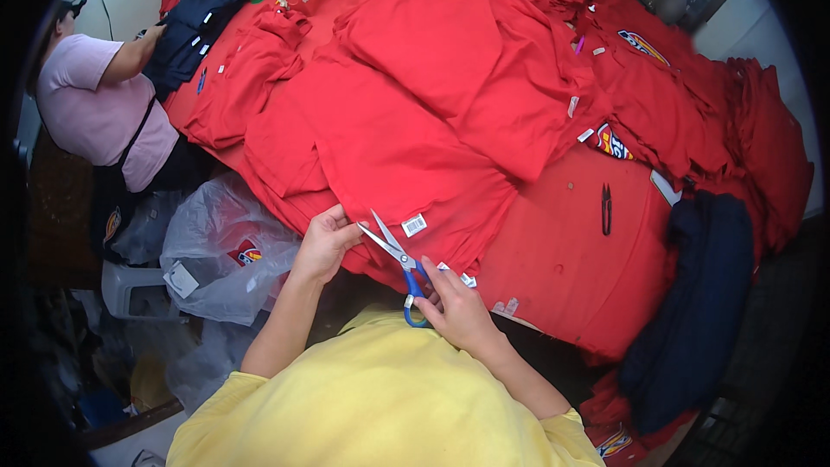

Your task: The person processes red shirts by hand, including marking tags with a pen and using scissors to trim thread or tags.

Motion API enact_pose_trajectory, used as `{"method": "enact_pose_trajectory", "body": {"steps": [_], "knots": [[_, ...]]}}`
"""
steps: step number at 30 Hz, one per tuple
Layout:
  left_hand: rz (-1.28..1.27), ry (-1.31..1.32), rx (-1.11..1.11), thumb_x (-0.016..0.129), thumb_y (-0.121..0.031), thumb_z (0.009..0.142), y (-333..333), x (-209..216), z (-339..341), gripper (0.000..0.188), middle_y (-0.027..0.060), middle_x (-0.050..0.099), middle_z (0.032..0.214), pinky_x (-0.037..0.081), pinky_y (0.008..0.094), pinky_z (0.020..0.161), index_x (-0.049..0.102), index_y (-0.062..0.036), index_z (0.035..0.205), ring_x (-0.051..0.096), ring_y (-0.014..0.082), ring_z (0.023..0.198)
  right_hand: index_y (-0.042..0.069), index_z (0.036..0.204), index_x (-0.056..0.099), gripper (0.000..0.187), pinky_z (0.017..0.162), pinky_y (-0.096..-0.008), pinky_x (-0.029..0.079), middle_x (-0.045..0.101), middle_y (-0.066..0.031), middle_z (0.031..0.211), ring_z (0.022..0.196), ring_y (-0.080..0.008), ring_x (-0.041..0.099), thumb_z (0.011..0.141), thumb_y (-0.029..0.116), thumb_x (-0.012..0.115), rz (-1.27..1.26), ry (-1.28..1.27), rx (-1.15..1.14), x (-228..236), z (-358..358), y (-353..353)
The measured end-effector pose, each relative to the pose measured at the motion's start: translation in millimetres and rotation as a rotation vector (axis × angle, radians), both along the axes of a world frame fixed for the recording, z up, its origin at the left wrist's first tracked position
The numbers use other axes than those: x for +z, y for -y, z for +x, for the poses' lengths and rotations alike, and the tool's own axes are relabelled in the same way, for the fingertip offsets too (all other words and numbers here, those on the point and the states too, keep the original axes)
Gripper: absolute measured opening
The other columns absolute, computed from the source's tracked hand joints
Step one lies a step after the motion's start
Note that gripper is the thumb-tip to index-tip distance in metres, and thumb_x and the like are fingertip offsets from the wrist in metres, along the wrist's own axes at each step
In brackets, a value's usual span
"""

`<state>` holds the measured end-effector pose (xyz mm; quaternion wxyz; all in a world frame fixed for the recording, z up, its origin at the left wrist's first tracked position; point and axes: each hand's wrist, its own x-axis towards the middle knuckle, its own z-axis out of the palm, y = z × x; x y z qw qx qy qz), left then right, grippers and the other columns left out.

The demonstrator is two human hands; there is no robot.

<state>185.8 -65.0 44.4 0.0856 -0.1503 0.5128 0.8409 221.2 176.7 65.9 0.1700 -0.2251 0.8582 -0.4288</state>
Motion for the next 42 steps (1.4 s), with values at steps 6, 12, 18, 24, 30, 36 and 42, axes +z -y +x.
{"method": "enact_pose_trajectory", "body": {"steps": [6,12,18,24,30,36,42], "knots": [[0.066,-0.019,0.100,0.057,0.003,0.087,-11.8,1.4,3.4,0.028,0.0104,0.065,0.105,0.054,0.0301,0.083,0.056,0.0030,0.115,0.064,0.0163,0.094,-0.001,0.136,0.039,0.059,0.063,-0.0339,0.051,0.053,-0.0148,0.088,0.070,-0.0218,0.061,0.084,0.009,0.065,-0.018,-0.105,-0.012,-6.4,4.7,0.3],[0.007,-0.025,0.085,0.059,0.000,0.087,-18.3,17.3,9.5,0.028,0.0085,0.066,0.103,0.054,0.0262,0.078,0.057,0.0022,0.115,0.064,0.0130,0.090,-0.001,0.138,0.038,0.058,0.073,-0.0351,0.050,0.057,-0.0174,0.095,0.080,-0.0259,0.061,0.087,0.009,0.062,-0.148,-0.031,-0.015,-4.3,1.0,4.1],[-0.002,-0.037,0.087,0.061,-0.001,0.087,-19.6,21.5,11.5,0.027,0.0072,0.066,0.101,0.052,0.0224,0.074,0.059,0.0015,0.113,0.063,0.0102,0.087,-0.001,0.137,0.040,0.054,0.075,-0.0326,0.049,0.059,-0.0181,0.099,0.081,-0.0242,0.061,0.088,0.009,0.060,-0.225,0.039,-0.034,-17.2,3.9,-0.5],[0.012,-0.034,0.124,0.061,-0.001,0.087,-21.9,22.2,14.7,0.027,0.0048,0.066,0.096,0.051,0.0212,0.071,0.060,0.0008,0.114,0.062,0.0077,0.082,0.000,0.137,0.041,0.053,0.074,-0.0315,0.049,0.060,-0.0159,0.096,0.077,-0.0215,0.060,0.088,0.008,0.059,-0.190,0.130,-0.071,-2.0,6.8,0.9],[-0.079,-0.054,0.121,0.062,-0.002,0.087,-26.4,26.0,21.7,0.030,0.0040,0.066,0.093,0.050,0.0212,0.067,0.058,0.0027,0.117,0.060,0.0066,0.077,0.002,0.138,0.041,0.053,0.072,-0.0308,0.049,0.059,-0.0148,0.095,0.075,-0.0192,0.059,0.089,0.007,0.058,-0.238,-0.046,-0.023,-3.2,1.7,3.9],[-0.066,-0.072,0.113,0.062,-0.001,0.087,-29.9,26.0,26.1,0.032,0.0039,0.066,0.094,0.050,0.0217,0.069,0.057,0.0030,0.118,0.060,0.0064,0.078,0.002,0.138,0.041,0.053,0.075,-0.0296,0.049,0.059,-0.0145,0.095,0.079,-0.0170,0.059,0.089,0.007,0.058,-0.196,0.167,-0.052,-1.3,-0.2,-3.0],[-0.027,-0.074,0.102,0.058,0.004,0.088,-33.2,27.7,28.1,0.032,0.0056,0.065,0.098,0.050,0.0231,0.073,0.055,0.0034,0.120,0.060,0.0085,0.083,0.002,0.139,0.041,0.052,0.075,-0.0278,0.048,0.060,-0.0123,0.088,0.077,-0.0163,0.060,0.089,0.006,0.057,-0.236,-0.063,0.010,4.5,-2.0,-0.1]]}}
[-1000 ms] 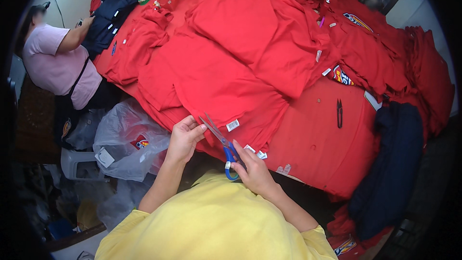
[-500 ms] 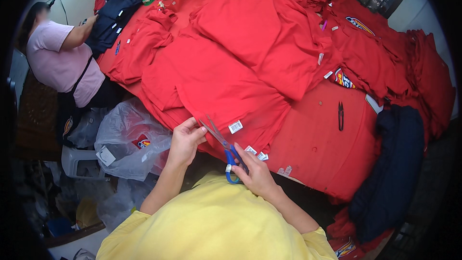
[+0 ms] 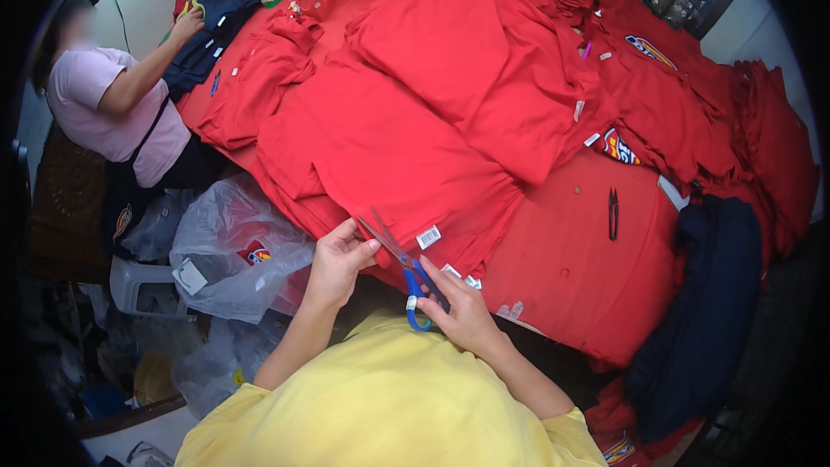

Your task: The person processes red shirts by hand, including marking tags with a pen and using scissors to trim thread or tags.

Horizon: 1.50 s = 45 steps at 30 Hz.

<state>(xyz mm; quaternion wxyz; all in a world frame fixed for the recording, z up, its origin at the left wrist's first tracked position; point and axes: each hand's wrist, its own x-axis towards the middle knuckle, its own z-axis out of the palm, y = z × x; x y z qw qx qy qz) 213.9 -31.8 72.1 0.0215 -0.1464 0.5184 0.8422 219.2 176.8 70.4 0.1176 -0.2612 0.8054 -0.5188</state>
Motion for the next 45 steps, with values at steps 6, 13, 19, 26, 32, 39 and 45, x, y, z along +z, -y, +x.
{"method": "enact_pose_trajectory", "body": {"steps": [6,13,19,26,32,39,45], "knots": [[0.026,-0.014,-0.006,0.057,0.005,0.088,-2.0,-5.0,2.0,0.035,0.0063,0.064,0.100,0.051,0.0248,0.075,0.053,0.0028,0.123,0.061,0.0107,0.086,0.003,0.139,0.041,0.052,0.076,-0.0278,0.049,0.059,-0.0092,0.094,0.081,-0.0149,0.061,0.090,0.005,0.057,-0.142,0.542,-0.017,-8.2,-4.0,-9.0],[0.182,0.115,-0.132,0.062,0.001,0.085,-24.7,-17.5,19.0,0.042,0.0085,0.062,0.110,0.054,0.0316,0.080,0.049,-0.0063,0.124,0.062,0.0168,0.097,0.001,0.139,0.033,0.058,0.076,-0.0241,0.050,0.051,-0.0055,0.100,0.088,-0.0121,0.059,0.087,-0.003,0.056,-0.488,0.604,-0.175,-10.8,-11.9,3.0],[0.340,0.414,-0.235,0.057,-0.022,0.094,-25.5,-45.3,20.2,0.032,0.0115,0.062,0.114,0.052,0.0386,0.088,0.053,-0.0015,0.118,0.063,0.0223,0.102,0.006,0.137,0.035,0.061,0.078,-0.0233,0.050,0.045,-0.0044,0.101,0.087,-0.0095,0.054,0.081,-0.014,0.051,-0.277,0.527,-0.291,-28.0,-10.4,2.5],[0.800,0.147,0.395,0.052,-0.020,0.094,74.6,-73.3,-48.2,0.041,0.0175,0.049,0.134,0.032,0.0483,0.109,0.044,0.0001,0.129,0.044,0.0323,0.127,0.005,0.133,0.038,0.059,0.069,-0.0200,0.046,0.045,-0.0027,0.095,0.080,-0.0074,0.051,0.079,-0.013,0.053,-0.107,0.580,-0.292,-16.1,1.2,-43.4],[0.546,-0.154,0.523,0.044,-0.026,0.096,204.8,-72.3,-105.3,0.043,0.0170,0.047,0.137,0.027,0.0499,0.112,0.043,0.0006,0.130,0.042,0.0317,0.129,0.003,0.132,0.040,0.060,0.067,-0.0195,0.046,0.046,-0.0017,0.091,0.076,-0.0071,0.051,0.076,-0.014,0.055,-0.052,0.569,-0.283,-22.1,-2.3,-61.1],[0.044,-0.027,0.423,0.060,-0.011,0.088,261.1,-39.9,-160.4,0.017,0.0124,0.065,0.106,0.046,0.0383,0.094,0.062,0.0001,0.101,0.060,0.0240,0.103,0.004,0.121,0.048,0.044,0.066,-0.0195,0.049,0.050,0.0009,0.085,0.074,-0.0057,0.052,0.080,-0.007,0.058,-0.465,0.699,-0.259,24.6,-69.5,-53.8],[-0.374,-0.730,-0.161,0.051,-0.026,0.096,157.3,179.2,-201.2,0.046,0.0086,0.052,0.130,0.034,0.0309,0.106,0.045,-0.0006,0.134,0.047,0.0160,0.123,-0.006,0.105,0.052,0.016,0.097,-0.0403,0.047,0.056,-0.0138,0.105,0.107,-0.0282,0.056,0.090,-0.002,0.054,-1.362,0.174,-0.608,37.2,-203.3,-131.0]]}}
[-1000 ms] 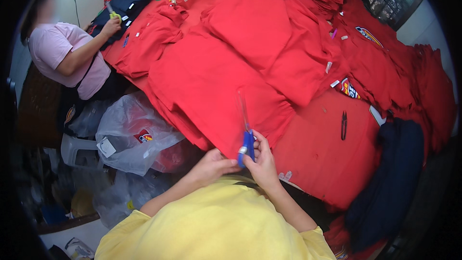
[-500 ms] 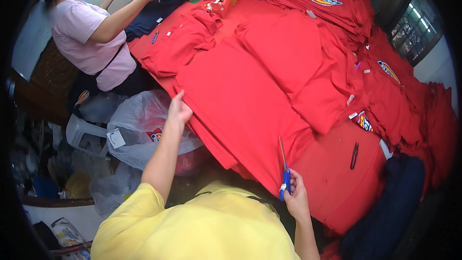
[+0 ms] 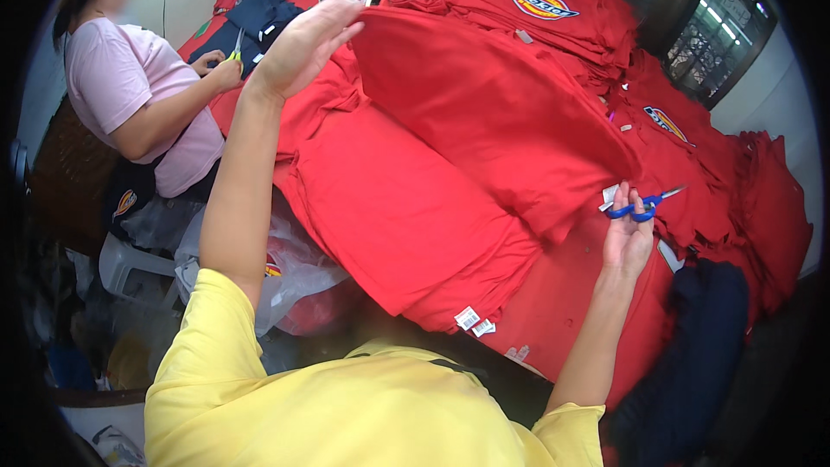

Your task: The person processes red shirts by hand, including marking tags with a pen and using scissors to trim thread or tags.

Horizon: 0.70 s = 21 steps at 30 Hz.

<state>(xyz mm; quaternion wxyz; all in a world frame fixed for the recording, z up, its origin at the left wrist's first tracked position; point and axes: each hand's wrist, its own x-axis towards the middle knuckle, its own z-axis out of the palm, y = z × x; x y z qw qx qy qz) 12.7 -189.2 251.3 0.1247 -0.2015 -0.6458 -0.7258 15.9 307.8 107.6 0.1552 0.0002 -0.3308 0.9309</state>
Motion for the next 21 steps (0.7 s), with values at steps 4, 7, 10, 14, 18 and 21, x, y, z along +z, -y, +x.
{"method": "enact_pose_trajectory", "body": {"steps": [4,7,10,14,18,21], "knots": [[-0.333,-0.427,-0.641,0.047,-0.013,0.090,-101.9,30.6,94.5,0.026,0.0125,0.064,0.100,0.048,0.0325,0.077,0.067,0.0012,0.100,0.062,0.0224,0.086,-0.006,0.113,0.045,0.029,0.099,-0.0454,0.048,0.055,-0.0209,0.111,0.113,-0.0396,0.054,0.087,-0.004,0.056,0.068,0.132,0.059,-14.3,34.7,11.5],[0.252,-0.471,-0.958,0.048,-0.012,0.091,-153.1,27.8,148.7,0.027,0.0160,0.059,0.097,0.045,0.0364,0.076,0.062,0.0002,0.110,0.057,0.0287,0.080,0.001,0.117,0.046,0.033,0.092,-0.0429,0.052,0.060,-0.0157,0.102,0.106,-0.0355,0.060,0.086,-0.004,0.058,0.137,0.282,0.137,-37.5,76.8,50.8],[0.450,-0.599,-0.877,0.051,-0.004,0.086,-190.5,31.0,178.7,0.032,0.0127,0.053,0.093,0.043,0.0349,0.077,0.059,-0.0019,0.117,0.054,0.0262,0.083,0.001,0.120,0.043,0.036,0.089,-0.0419,0.053,0.060,-0.0145,0.100,0.103,-0.0334,0.061,0.087,-0.004,0.056,0.162,0.369,0.196,-56.6,102.3,74.0],[0.930,-0.475,-0.867,0.044,-0.004,0.092,-241.6,29.5,209.6,0.032,0.0156,0.058,0.094,0.046,0.0291,0.067,0.063,0.0020,0.117,0.057,0.0242,0.078,0.001,0.129,0.037,0.046,0.086,-0.0398,0.055,0.059,-0.0147,0.100,0.100,-0.0321,0.062,0.087,-0.004,0.056,0.183,0.391,0.176,-53.7,119.2,84.1],[1.051,-0.503,-0.761,0.042,-0.005,0.095,-265.2,26.5,214.9,0.030,0.0129,0.058,0.090,0.048,0.0268,0.055,0.066,0.0018,0.111,0.056,0.0205,0.063,0.001,0.130,0.035,0.049,0.084,-0.0386,0.056,0.058,-0.0147,0.100,0.098,-0.0307,0.063,0.087,-0.004,0.056,0.218,0.401,0.174,-51.7,127.5,81.5],[0.541,-0.495,-0.818,0.049,-0.006,0.089,-234.2,22.7,198.6,0.028,0.0129,0.051,0.093,0.042,0.0344,0.071,0.061,-0.0019,0.114,0.053,0.0256,0.074,0.001,0.131,0.034,0.049,0.081,-0.0377,0.057,0.058,-0.0146,0.100,0.095,-0.0299,0.064,0.088,-0.003,0.057,0.236,0.383,0.158,-53.7,131.6,76.2]]}}
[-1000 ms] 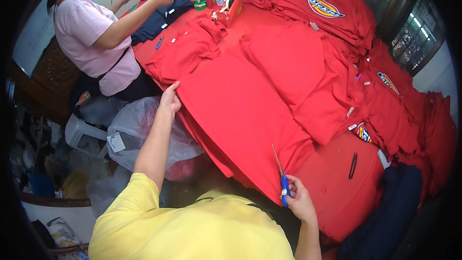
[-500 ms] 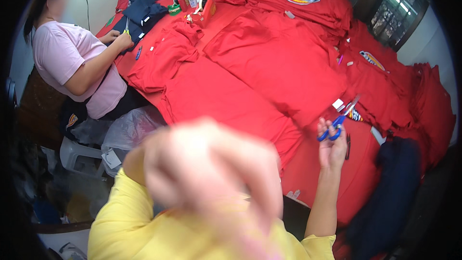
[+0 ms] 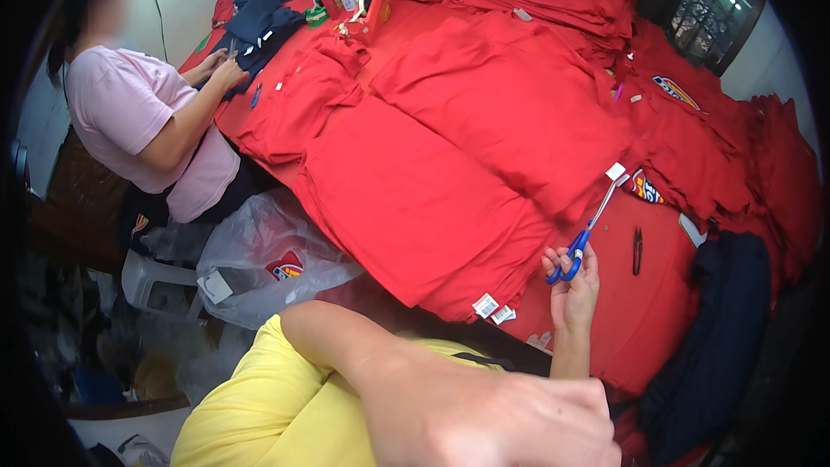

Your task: The person processes red shirts by hand, including marking tags with a pen and using scissors to trim thread or tags.

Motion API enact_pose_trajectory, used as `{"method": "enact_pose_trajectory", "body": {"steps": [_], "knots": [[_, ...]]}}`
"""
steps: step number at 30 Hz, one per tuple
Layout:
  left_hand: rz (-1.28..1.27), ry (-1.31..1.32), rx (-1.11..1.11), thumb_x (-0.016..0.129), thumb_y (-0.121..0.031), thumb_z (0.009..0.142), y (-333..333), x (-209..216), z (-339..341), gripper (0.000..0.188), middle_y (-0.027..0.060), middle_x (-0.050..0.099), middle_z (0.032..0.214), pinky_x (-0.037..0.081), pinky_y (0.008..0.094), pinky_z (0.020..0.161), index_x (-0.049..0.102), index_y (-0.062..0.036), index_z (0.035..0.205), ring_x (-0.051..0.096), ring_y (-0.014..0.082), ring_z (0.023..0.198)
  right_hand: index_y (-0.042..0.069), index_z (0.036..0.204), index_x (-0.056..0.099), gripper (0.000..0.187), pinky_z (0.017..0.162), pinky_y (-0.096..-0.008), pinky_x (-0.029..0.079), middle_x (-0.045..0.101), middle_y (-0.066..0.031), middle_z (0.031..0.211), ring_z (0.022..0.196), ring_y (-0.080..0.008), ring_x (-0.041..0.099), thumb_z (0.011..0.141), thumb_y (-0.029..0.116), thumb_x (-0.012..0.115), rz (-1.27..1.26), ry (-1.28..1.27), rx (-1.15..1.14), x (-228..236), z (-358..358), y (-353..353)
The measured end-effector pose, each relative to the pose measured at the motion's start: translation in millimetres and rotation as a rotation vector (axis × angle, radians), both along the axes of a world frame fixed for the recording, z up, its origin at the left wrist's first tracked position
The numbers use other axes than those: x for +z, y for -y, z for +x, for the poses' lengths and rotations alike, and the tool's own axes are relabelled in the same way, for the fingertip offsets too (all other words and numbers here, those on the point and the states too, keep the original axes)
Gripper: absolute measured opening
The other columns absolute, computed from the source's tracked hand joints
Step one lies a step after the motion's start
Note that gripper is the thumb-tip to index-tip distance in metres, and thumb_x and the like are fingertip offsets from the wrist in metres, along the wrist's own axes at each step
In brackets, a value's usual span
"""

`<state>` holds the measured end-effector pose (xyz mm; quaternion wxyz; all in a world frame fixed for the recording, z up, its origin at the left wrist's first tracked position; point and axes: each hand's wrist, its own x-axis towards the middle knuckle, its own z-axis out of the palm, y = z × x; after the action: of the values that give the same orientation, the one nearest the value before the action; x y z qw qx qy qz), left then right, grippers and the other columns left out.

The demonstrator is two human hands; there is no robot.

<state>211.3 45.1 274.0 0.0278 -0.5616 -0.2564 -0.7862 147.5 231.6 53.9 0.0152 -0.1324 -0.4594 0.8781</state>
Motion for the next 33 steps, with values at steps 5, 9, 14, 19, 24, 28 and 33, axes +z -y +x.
{"method": "enact_pose_trajectory", "body": {"steps": [5,9,14,19,24,28,33], "knots": [[-0.996,-0.118,0.353,0.056,-0.014,0.087,61.2,-65.3,-10.0,0.027,0.0101,0.060,0.105,0.047,0.0412,0.084,0.062,-0.0096,0.113,0.059,0.0282,0.097,-0.001,0.133,0.033,0.049,0.075,-0.0355,0.059,0.057,-0.0129,0.097,0.090,-0.0292,0.066,0.089,0.000,0.056,0.131,-0.021,0.115,2.5,20.3,15.7],[-1.711,0.658,0.975,0.051,-0.029,0.091,142.4,-167.1,9.5,0.032,0.0184,0.066,0.082,0.050,0.0450,0.073,0.065,-0.0015,0.082,0.063,0.0380,0.080,-0.002,0.137,0.030,0.051,0.075,-0.0326,0.058,0.056,-0.0116,0.093,0.091,-0.0286,0.066,0.091,0.000,0.051,0.335,-0.025,0.330,-1.7,40.7,35.7],[-1.369,1.333,0.888,0.052,-0.043,0.093,151.3,-260.9,41.1,0.048,0.0103,0.063,0.063,0.049,0.0284,0.060,0.065,0.0006,0.077,0.064,0.0124,0.062,0.002,0.139,0.031,0.049,0.082,-0.0317,0.055,0.053,-0.0124,0.103,0.105,-0.0258,0.062,0.092,-0.001,0.046,0.229,-0.077,0.628,-14.7,50.2,72.9],[-1.498,1.080,1.054,0.055,-0.033,0.093,131.8,-243.0,36.7,0.039,0.0079,0.059,0.055,0.046,0.0292,0.056,0.061,-0.0010,0.071,0.061,0.0128,0.057,0.004,0.139,0.034,0.051,0.083,-0.0270,0.049,0.051,-0.0087,0.109,0.106,-0.0197,0.060,0.091,-0.002,0.050,0.506,-0.057,0.835,-40.7,55.8,101.5],[-0.409,1.275,0.814,0.050,-0.033,0.097,184.7,-219.5,-9.1,0.032,0.0110,0.064,0.094,0.049,0.0304,0.076,0.058,-0.0022,0.093,0.061,0.0156,0.080,0.003,0.138,0.034,0.053,0.086,-0.0296,0.050,0.051,-0.0101,0.112,0.105,-0.0214,0.060,0.090,-0.003,0.055,0.254,-0.134,0.707,-7.1,58.8,94.4],[-0.495,1.594,0.302,0.047,-0.046,0.095,189.2,-234.9,-43.6,0.063,0.0182,0.050,0.127,0.044,0.0415,0.094,0.034,-0.0020,0.138,0.054,0.0285,0.109,0.001,0.138,0.033,0.052,0.081,-0.0308,0.053,0.053,-0.0090,0.103,0.099,-0.0218,0.063,0.090,-0.002,0.053,0.262,-0.078,0.677,14.5,58.3,86.6],[-0.734,1.481,0.327,0.064,-0.020,0.089,144.2,-252.5,-22.2,0.042,0.0088,0.057,0.122,0.042,0.0339,0.095,0.050,-0.0024,0.125,0.054,0.0176,0.109,-0.002,0.138,0.033,0.053,0.077,-0.0287,0.052,0.055,-0.0092,0.102,0.088,-0.0172,0.063,0.090,0.001,0.055,0.216,0.010,0.637,6.3,70.5,65.7]]}}
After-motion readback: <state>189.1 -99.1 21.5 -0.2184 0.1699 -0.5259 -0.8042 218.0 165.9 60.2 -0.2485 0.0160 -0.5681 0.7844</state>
